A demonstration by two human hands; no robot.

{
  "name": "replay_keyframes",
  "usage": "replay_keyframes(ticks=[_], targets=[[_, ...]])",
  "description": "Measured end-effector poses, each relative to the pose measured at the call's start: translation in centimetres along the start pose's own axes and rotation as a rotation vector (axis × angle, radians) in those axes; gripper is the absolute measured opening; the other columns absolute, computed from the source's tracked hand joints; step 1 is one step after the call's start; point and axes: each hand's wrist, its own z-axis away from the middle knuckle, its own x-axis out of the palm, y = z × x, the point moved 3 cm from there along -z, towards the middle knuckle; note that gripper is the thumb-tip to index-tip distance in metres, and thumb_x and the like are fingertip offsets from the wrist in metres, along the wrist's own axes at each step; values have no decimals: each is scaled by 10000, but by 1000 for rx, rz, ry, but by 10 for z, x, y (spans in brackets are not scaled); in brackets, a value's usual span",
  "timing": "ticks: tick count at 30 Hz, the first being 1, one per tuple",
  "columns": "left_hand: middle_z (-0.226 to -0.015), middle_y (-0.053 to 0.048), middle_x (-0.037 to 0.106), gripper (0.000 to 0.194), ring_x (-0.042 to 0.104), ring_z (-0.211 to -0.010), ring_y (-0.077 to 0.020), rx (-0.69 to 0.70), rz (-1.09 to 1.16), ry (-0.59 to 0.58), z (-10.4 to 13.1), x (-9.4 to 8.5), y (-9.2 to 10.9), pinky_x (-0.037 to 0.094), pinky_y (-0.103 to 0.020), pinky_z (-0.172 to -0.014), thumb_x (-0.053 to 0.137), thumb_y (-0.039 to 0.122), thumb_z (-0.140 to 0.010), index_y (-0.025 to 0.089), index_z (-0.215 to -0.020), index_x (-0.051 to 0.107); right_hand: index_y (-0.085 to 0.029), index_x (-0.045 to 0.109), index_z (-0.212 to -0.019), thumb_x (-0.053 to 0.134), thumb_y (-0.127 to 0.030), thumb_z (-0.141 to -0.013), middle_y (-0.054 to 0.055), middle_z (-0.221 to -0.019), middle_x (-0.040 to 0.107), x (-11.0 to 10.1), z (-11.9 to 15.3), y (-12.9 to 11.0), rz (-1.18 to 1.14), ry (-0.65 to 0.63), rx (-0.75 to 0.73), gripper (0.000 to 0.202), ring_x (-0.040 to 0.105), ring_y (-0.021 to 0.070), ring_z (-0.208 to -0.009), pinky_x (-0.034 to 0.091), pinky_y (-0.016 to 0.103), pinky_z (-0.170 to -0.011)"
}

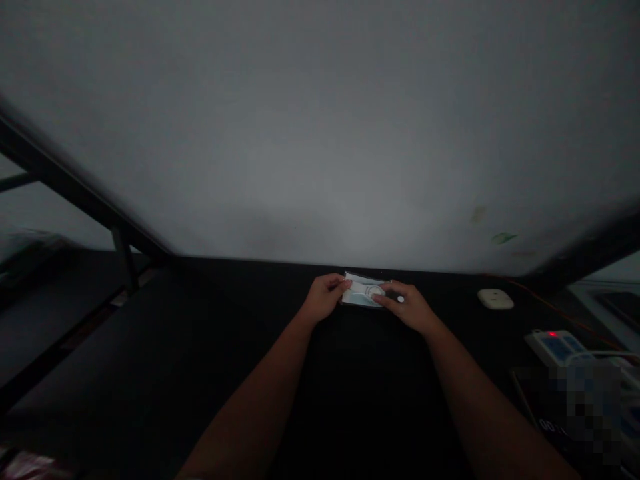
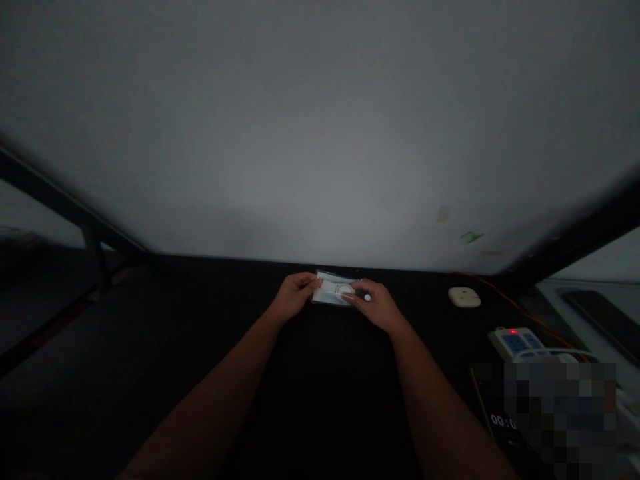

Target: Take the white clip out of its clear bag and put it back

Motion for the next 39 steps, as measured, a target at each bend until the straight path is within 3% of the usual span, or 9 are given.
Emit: replay_keyframes(ticks=[7,13,18,21,24,27,30,35,39], targets=[[-633,27,631,325,539,-565,-114,-23,-48,75,-1,1,-2,418,-223,-544,679,493,-777,170,-736,660,-253,777,-822,736,-586,-745,69,-1059,670,-7,-3,2,-112,-1,-12,344,621,253,-1031,484,385,-924],[-759,-21,708,302,621,-678,-155,-7,-95,-10,-1,4,-1,484,-256,-625,696,448,-798,156,-870,717,-245,784,-882,720,-561,-781,72,-1065,670,-6,-1,3,-103,-102,-17,338,624,249,-1031,471,405,-957],[-717,-21,696,240,623,-679,-161,29,-154,45,-4,0,-3,486,-267,-644,707,399,-783,160,-756,702,-239,773,-870,731,-560,-763,71,-1077,684,-6,-1,2,-132,-125,12,342,613,254,-1063,449,415,-984],[-671,-6,667,271,578,-609,-138,10,-108,191,-5,-7,-6,436,-238,-570,690,424,-779,153,-779,698,-243,755,-914,742,-555,-743,53,-1016,714,-10,-1,8,-287,-32,124,356,632,252,-1010,471,402,-930],[-642,6,641,305,538,-570,-123,-1,-64,316,-6,-14,-8,400,-225,-537,692,454,-760,151,-790,693,-249,714,-916,735,-561,-734,42,-957,722,-18,-1,18,-489,172,214,362,655,238,-889,498,358,-773],[-651,4,645,316,547,-581,-128,-12,-41,352,-5,-16,-8,407,-228,-542,701,464,-750,152,-799,688,-283,647,-894,727,-555,-736,24,-953,711,-26,-1,25,-636,305,225,325,656,212,-785,488,335,-666],[-671,-7,663,296,577,-609,-147,-10,-85,328,-4,-13,-8,425,-240,-554,676,452,-785,158,-816,689,-332,579,-892,738,-521,-733,-24,-890,692,-29,-1,25,-723,344,201,293,628,177,-700,479,320,-636],[-796,-26,723,191,623,-713,-177,63,-356,211,0,-1,-3,463,-282,-652,666,371,-831,199,-887,729,-295,540,-843,770,-527,-695,-30,-789,667,-16,0,12,-570,251,184,359,583,164,-631,434,291,-556],[-944,-55,743,205,641,-858,-213,182,-429,227,3,2,5,485,-329,-784,674,364,-848,220,-978,742,-262,511,-898,822,-515,-646,-38,-703,683,2,-1,4,-466,96,207,473,578,150,-584,425,262,-535]])
